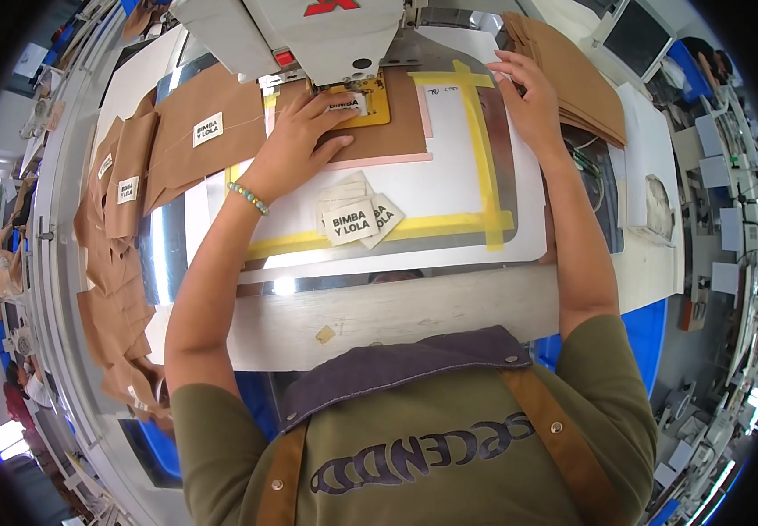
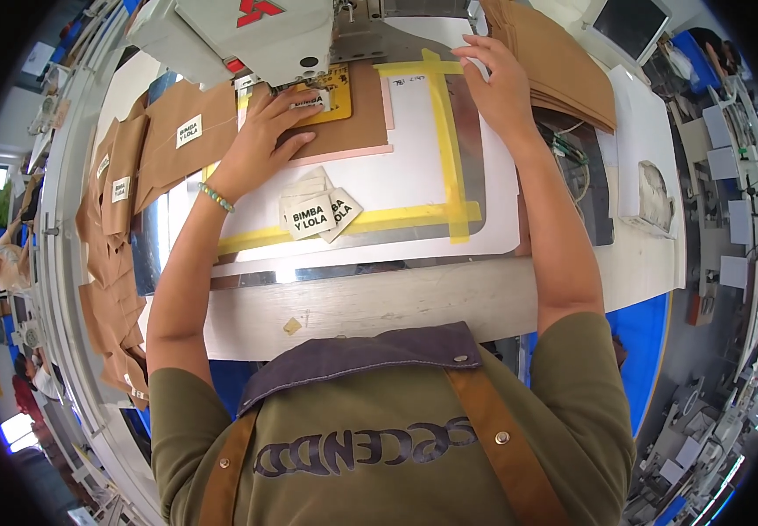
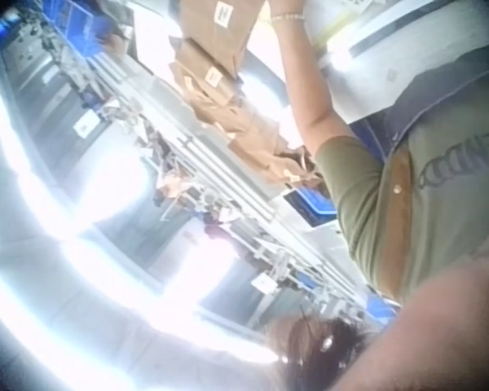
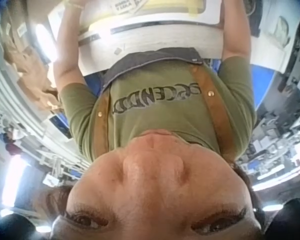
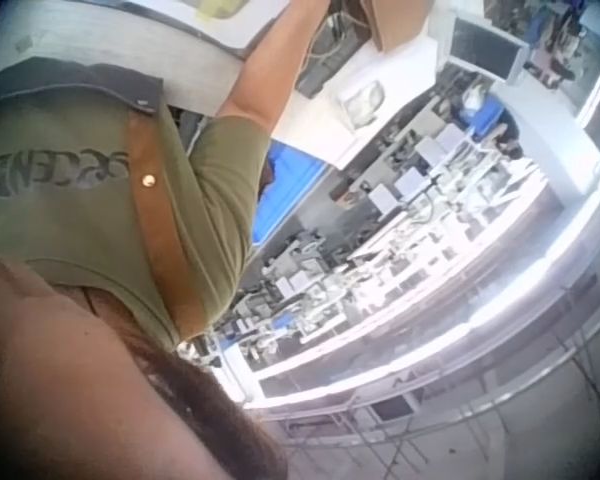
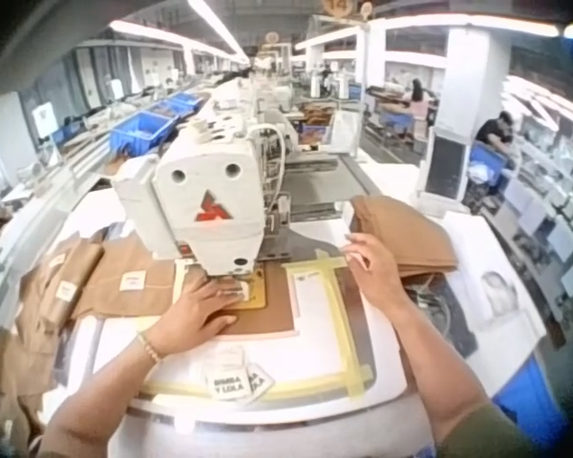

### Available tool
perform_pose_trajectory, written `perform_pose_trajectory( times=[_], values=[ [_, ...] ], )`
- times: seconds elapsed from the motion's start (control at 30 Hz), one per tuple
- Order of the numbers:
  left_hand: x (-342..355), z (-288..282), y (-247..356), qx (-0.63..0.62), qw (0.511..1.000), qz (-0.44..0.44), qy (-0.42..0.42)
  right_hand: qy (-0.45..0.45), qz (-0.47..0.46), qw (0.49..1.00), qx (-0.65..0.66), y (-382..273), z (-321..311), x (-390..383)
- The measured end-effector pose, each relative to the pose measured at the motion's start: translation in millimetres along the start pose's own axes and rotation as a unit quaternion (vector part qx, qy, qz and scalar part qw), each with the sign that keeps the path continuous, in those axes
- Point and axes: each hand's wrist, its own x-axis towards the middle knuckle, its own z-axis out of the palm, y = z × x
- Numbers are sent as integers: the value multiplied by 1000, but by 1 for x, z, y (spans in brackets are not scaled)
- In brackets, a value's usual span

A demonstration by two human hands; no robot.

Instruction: The recorder is sewing brand labels onto brown leather components using an industrial sewing machine in a workshop environment.

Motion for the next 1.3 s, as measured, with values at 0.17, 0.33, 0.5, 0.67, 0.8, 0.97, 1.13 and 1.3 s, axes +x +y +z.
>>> perform_pose_trajectory(
  times=[0.17,0.33,0.5,0.67,0.8,0.97,1.13,1.3],
  values=[
    [1,0,-1,-1,1000,-4,-2,-7,14,1000,5,4,0,1],
    [0,1,-6,12,1000,7,-5,-11,14,1000,-4,2,0,1],
    [2,-3,-7,-13,999,-22,-41,-12,15,1000,-8,2,2,0],
    [5,0,-9,-19,999,-38,-18,-12,17,1000,-8,-2,-1,-1],
    [6,-1,-16,-22,999,-38,-15,-21,8,1000,1,-4,1,-4],
    [-4,-9,-22,-57,991,-119,-13,-16,-20,1000,2,-4,1,-8],
    [-30,-26,-45,-26,993,-114,5,-150,-48,987,33,-39,5,-10],
    [-46,-38,-72,-30,992,-118,-35,-274,-164,945,-70,-64,26,-19]
  ],
)
